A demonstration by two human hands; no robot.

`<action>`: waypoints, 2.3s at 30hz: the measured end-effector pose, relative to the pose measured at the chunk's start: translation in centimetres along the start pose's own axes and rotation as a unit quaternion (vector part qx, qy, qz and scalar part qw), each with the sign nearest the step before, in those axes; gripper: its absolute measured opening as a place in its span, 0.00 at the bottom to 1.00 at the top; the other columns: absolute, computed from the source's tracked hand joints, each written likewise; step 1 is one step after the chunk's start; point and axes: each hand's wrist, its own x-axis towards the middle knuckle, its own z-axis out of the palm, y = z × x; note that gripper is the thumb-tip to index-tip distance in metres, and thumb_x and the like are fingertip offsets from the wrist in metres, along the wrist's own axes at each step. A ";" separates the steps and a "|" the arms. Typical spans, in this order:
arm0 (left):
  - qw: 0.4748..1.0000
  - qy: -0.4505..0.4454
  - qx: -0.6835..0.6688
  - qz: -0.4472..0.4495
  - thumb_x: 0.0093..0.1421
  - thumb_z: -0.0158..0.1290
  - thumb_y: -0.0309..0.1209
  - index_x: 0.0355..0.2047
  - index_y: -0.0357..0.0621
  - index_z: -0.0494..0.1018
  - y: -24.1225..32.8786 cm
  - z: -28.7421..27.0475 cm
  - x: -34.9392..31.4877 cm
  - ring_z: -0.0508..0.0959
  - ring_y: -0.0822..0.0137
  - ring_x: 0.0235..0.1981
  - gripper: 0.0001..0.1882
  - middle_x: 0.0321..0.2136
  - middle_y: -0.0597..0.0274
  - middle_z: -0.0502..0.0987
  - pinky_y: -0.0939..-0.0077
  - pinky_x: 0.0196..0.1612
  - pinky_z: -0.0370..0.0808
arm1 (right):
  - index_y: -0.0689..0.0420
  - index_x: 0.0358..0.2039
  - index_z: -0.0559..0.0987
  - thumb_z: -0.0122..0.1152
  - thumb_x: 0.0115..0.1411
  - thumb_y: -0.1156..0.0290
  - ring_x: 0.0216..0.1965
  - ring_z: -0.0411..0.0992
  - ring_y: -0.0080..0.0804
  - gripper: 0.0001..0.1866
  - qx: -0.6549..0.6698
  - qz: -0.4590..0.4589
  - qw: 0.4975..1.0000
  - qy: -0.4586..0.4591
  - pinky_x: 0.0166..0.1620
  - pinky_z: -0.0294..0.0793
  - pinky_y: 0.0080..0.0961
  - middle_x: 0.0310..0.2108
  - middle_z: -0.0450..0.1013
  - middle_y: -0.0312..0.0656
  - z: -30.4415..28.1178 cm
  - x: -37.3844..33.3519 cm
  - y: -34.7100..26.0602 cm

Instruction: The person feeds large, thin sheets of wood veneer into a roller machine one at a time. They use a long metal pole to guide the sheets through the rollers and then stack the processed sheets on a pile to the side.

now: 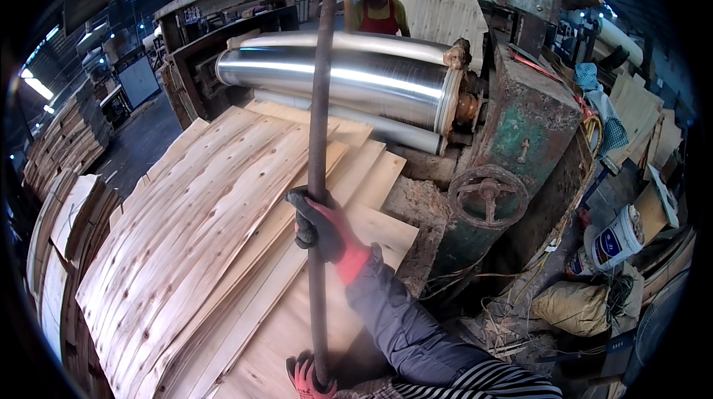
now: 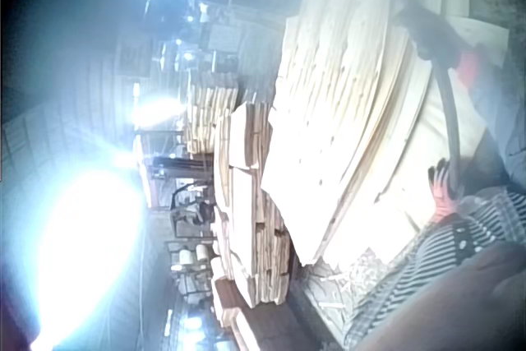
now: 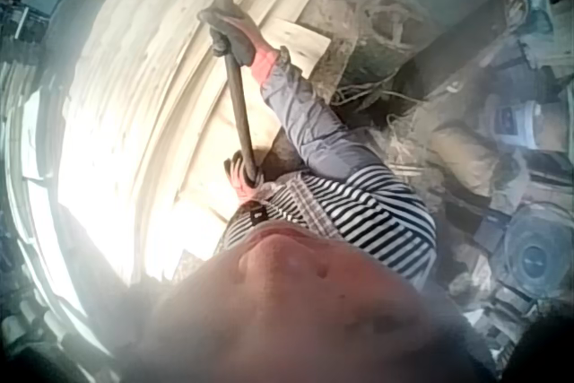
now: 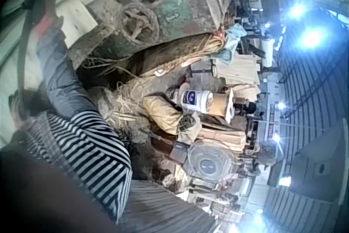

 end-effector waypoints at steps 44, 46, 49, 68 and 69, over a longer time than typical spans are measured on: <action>1.000 -0.016 0.005 -0.001 0.43 0.57 0.28 0.43 0.36 0.64 0.1 -0.1 0.2 0.67 0.49 0.48 0.26 0.42 0.47 0.68 0.43 0.52 0.57 | 0.56 0.33 0.72 0.56 0.55 0.67 0.11 0.56 0.15 0.08 0.028 0.003 1.000 -0.004 0.14 0.56 0.16 0.11 0.59 0.29 -0.2 0.0 0.0; 0.999 0.000 0.033 0.006 0.40 0.57 0.38 0.40 0.38 0.65 -2.4 1.7 -2.2 0.68 0.49 0.46 0.28 0.41 0.50 0.69 0.41 0.51 0.55 | 0.55 0.34 0.70 0.54 0.56 0.67 0.11 0.55 0.16 0.08 0.012 0.005 1.000 -0.008 0.14 0.54 0.16 0.12 0.57 0.29 -0.2 0.1 0.1; 0.998 0.032 0.051 0.014 0.38 0.57 0.42 0.39 0.38 0.66 -3.8 3.0 -3.5 0.69 0.49 0.44 0.29 0.40 0.51 0.69 0.39 0.50 0.55 | 0.55 0.35 0.68 0.53 0.57 0.67 0.11 0.54 0.17 0.08 -0.001 0.000 1.000 -0.008 0.14 0.53 0.16 0.12 0.56 0.30 -0.3 0.3 0.2; 0.997 0.065 0.012 0.039 0.46 0.55 0.33 0.39 0.33 0.66 -0.2 0.7 -1.2 0.69 0.49 0.45 0.22 0.40 0.45 0.70 0.44 0.51 0.59 | 0.56 0.37 0.69 0.54 0.56 0.67 0.12 0.58 0.19 0.10 -0.004 0.000 1.000 0.021 0.15 0.60 0.18 0.14 0.61 0.32 -0.3 0.2 0.7; 0.997 0.073 0.018 0.036 0.46 0.55 0.33 0.38 0.33 0.66 -0.3 0.9 -1.6 0.69 0.49 0.45 0.20 0.39 0.45 0.70 0.44 0.51 0.59 | 0.56 0.36 0.71 0.55 0.55 0.67 0.12 0.60 0.19 0.10 0.005 -0.012 1.000 0.023 0.15 0.61 0.18 0.14 0.62 0.32 0.0 0.0 0.5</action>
